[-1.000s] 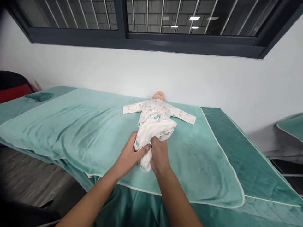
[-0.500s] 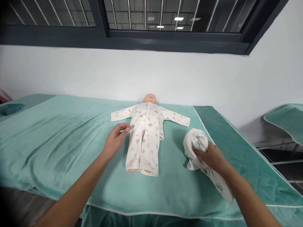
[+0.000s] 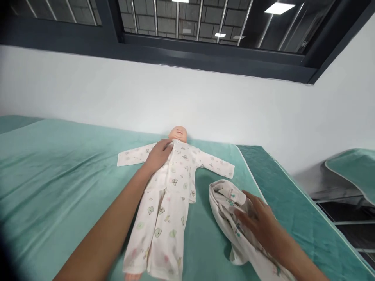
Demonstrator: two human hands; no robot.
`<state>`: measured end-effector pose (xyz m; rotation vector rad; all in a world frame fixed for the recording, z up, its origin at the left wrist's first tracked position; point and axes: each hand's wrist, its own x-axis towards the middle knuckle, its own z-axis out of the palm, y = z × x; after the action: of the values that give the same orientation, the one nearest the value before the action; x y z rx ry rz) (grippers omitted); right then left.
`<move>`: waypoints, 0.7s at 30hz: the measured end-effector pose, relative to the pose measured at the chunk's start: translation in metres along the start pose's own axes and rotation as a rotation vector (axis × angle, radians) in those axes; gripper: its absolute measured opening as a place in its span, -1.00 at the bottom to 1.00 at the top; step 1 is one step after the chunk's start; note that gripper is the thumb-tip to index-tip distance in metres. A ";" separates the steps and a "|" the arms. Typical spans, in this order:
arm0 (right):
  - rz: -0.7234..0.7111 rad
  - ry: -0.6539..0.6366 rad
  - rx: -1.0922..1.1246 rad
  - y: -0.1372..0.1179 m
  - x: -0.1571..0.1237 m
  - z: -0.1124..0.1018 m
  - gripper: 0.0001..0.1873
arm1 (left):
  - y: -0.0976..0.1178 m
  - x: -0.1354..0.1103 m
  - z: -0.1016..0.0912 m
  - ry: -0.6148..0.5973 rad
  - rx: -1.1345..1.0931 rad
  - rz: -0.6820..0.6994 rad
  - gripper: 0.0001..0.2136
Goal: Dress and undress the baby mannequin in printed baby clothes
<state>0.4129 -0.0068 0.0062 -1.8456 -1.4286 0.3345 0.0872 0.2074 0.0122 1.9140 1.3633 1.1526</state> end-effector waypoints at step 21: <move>-0.096 -0.126 0.511 -0.127 0.122 0.189 -0.64 | -0.005 -0.001 -0.001 -0.085 0.087 0.060 -0.62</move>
<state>0.2471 0.1913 -0.0030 -1.3570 -1.3534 0.7055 0.0840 0.2085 0.0085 2.0539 1.3384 1.0435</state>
